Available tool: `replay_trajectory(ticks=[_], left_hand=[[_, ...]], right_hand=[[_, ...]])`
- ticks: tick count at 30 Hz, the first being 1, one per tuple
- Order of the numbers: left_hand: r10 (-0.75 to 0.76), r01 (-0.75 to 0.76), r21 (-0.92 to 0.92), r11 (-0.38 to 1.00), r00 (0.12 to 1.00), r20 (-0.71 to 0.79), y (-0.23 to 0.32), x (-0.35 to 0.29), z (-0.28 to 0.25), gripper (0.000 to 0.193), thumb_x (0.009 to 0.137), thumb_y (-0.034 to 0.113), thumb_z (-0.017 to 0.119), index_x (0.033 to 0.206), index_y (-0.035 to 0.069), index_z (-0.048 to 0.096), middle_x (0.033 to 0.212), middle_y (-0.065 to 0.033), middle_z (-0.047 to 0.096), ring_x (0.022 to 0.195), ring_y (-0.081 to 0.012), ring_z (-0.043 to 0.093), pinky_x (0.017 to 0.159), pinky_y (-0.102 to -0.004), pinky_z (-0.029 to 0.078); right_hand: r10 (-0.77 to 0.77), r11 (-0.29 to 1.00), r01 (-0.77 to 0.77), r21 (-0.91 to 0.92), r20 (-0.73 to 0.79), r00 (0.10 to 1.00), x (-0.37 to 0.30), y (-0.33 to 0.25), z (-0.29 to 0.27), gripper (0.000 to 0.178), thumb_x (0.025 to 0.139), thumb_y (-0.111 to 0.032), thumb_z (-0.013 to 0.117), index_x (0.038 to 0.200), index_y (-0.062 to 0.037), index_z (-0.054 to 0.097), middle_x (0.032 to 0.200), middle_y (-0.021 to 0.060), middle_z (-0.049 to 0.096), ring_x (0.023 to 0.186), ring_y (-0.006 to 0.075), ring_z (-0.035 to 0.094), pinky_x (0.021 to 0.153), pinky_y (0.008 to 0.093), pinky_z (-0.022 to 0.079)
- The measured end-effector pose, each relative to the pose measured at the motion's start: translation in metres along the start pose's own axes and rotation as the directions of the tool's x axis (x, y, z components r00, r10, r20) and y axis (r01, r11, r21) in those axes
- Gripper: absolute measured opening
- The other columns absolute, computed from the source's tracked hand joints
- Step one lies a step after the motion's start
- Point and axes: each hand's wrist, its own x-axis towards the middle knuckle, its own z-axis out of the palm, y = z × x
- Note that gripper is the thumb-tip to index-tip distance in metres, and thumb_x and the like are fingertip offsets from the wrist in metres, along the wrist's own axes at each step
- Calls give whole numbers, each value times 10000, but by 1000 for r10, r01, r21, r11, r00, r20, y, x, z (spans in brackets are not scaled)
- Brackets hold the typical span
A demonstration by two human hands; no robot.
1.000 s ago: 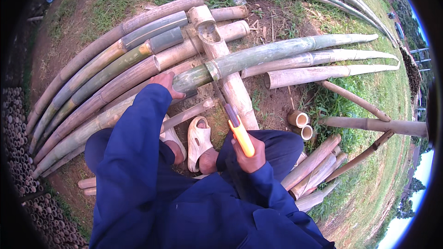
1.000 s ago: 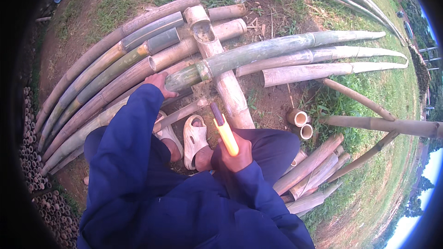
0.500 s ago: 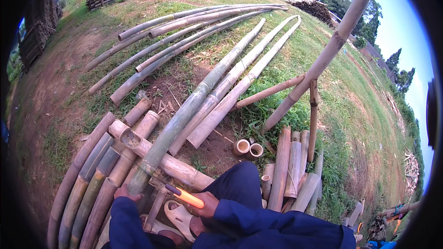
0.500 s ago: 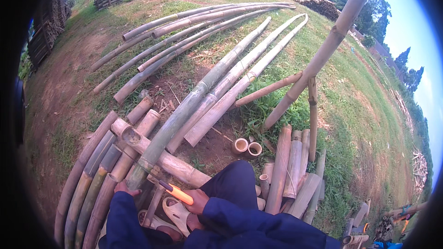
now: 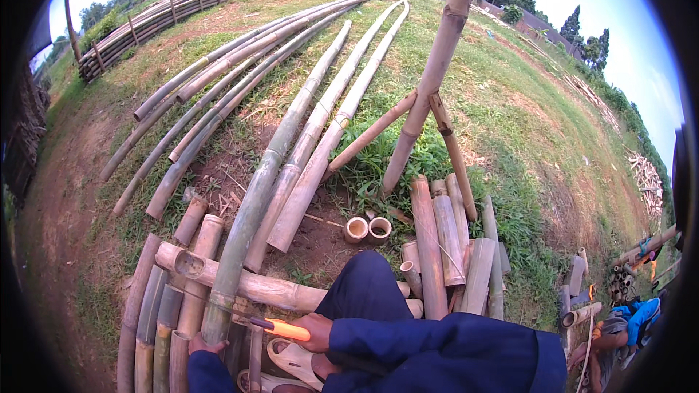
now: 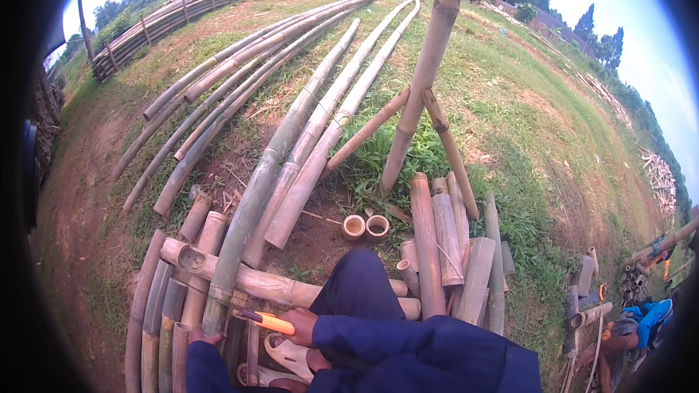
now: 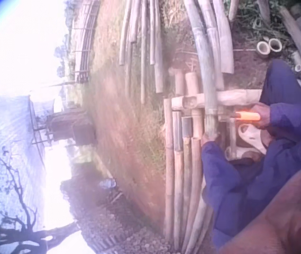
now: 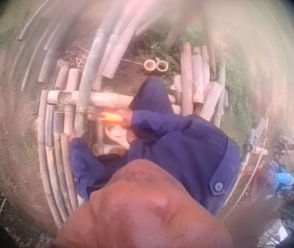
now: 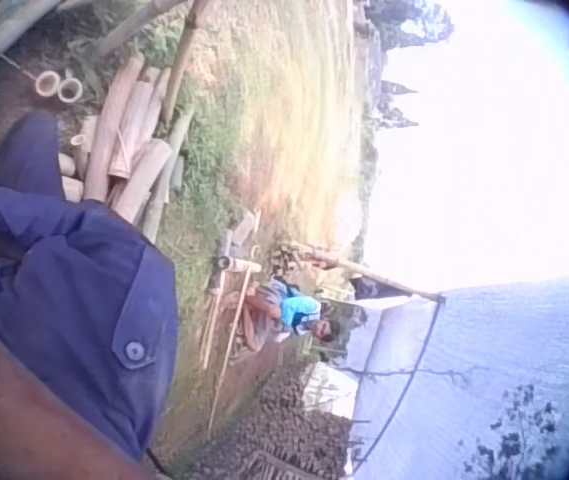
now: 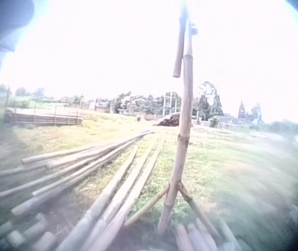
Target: The person sits on the ground and uses a hand saw to cut bamboo poles into shorter sections. They repeatedly position a bamboo pole on a makeshift support, saw through it, and then move the cut pieces aside.
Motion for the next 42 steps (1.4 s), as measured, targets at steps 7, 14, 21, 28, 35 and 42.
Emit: replay_trajectory(ticks=[7,14,21,28,35,42], left_hand=[[5,-1,36,999,993,-120,-4,-2,11,995,508,539,956,1285,-4,653,1227,-248,699,1182,-402,660,1042,-485,516],[42,-41,20,999,995,-85,-3,-7,4,999,519,545,956,1285,-8,633,1210,-244,694,1164,-408,660,1041,-491,511],[23,-16,70,997,995,-100,-12,-7,17,1043,540,562,943,1342,-3,589,1211,-253,691,1172,-408,657,1040,-491,510],[32,-10,156,988,989,-141,-11,-3,17,984,542,568,939,1276,3,608,1140,-251,718,1106,-414,690,995,-500,537],[-35,37,45,998,999,-35,12,-26,4,934,600,555,903,1299,14,601,1183,-254,707,1129,-404,683,1004,-484,533],[-11,14,118,993,1000,-26,17,-26,-11,997,612,629,865,1395,74,593,1181,-241,718,1139,-410,681,1036,-486,508]], right_hand=[[79,996,-80,46,23,997,-91,-34,-55,197,891,-184,688,1078,-141,729,914,172,745,893,433,701,748,518,547],[-38,999,37,-34,-46,998,9,1,22,196,893,-206,689,1059,-101,696,898,200,723,901,465,684,757,534,542],[96,995,-96,30,17,995,-102,-42,-51,261,869,-181,686,1125,-144,719,926,196,739,900,445,698,756,536,551],[35,999,-35,10,-23,999,-6,-4,1,189,879,-165,683,1063,-119,697,884,212,721,892,472,687,753,548,544],[-14,997,16,76,-28,1000,-96,-38,-42,236,924,-138,684,1159,-119,695,977,154,729,852,415,714,744,488,567],[-41,990,56,131,-116,992,-1,-25,4,134,909,-61,750,980,26,676,733,186,646,594,277,626,607,367,492]])
